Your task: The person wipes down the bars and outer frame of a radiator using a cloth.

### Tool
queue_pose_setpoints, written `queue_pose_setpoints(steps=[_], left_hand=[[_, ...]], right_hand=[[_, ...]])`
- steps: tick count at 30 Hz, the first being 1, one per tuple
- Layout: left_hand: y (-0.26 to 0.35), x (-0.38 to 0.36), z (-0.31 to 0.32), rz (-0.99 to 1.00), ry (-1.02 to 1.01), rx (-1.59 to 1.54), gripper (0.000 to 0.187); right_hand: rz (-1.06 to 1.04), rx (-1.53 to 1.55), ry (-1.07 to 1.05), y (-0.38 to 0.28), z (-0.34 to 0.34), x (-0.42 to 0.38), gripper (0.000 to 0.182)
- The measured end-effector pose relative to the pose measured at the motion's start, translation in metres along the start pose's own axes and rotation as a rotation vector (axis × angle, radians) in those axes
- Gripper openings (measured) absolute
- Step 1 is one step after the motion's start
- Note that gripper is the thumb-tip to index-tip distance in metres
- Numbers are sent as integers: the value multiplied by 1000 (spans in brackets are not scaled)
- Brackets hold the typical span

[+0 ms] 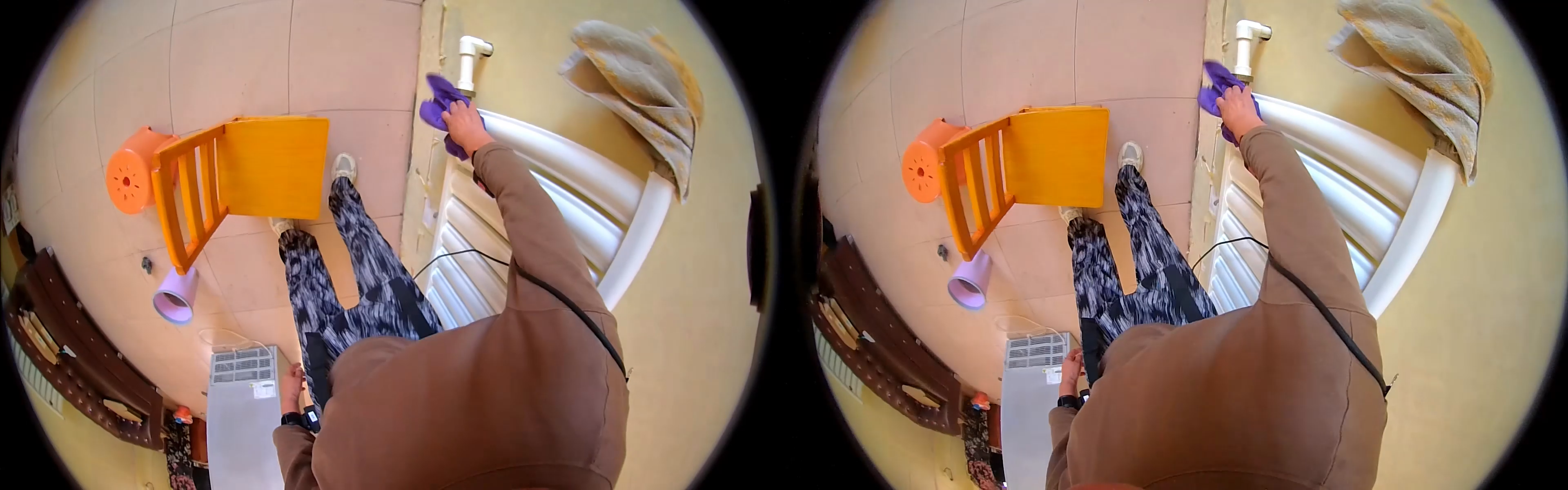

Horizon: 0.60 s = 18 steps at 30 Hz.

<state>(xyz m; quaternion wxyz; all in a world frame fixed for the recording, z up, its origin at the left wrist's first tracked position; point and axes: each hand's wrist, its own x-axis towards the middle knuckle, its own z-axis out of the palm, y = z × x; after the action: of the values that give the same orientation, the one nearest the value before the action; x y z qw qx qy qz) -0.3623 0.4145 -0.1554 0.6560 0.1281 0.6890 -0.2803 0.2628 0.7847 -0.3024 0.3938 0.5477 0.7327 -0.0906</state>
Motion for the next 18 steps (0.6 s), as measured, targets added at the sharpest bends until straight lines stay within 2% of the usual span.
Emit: queue_pose_setpoints(steps=[2, 4, 5, 6, 9, 12, 13, 16, 18], left_hand=[[6, -1, 0, -1, 8, -2, 33], [11, -5, -1, -1, 18, -1, 33], [13, -6, -2, -4, 25, -21, 33], [14, -7, -2, -6, 32, -41, 33], [8, 6, -3, 48, 27, -52, 32], [21, 5, -1, 90, 34, 7, 32], [24, 5, -2, 115, 21, 7, 32], [20, 8, -12, 184, 22, -29, 33], [18, 12, -20, 192, 58, 9, 33]], right_hand=[[-9, -28, 66, -7, 2, -1, 19], [38, -136, -127, -23, 1, -3, 19], [23, 37, -264, -25, 4, 5, 20], [25, 38, -263, -24, 7, 7, 20], [34, 56, 28, -13, 14, -6, 23], [3, -91, -43, -27, 14, -29, 24], [-5, -65, -134, -32, 8, -35, 25], [-25, -19, -206, -33, 1, -55, 24], [9, 0, -134, -28, -5, -71, 22]])
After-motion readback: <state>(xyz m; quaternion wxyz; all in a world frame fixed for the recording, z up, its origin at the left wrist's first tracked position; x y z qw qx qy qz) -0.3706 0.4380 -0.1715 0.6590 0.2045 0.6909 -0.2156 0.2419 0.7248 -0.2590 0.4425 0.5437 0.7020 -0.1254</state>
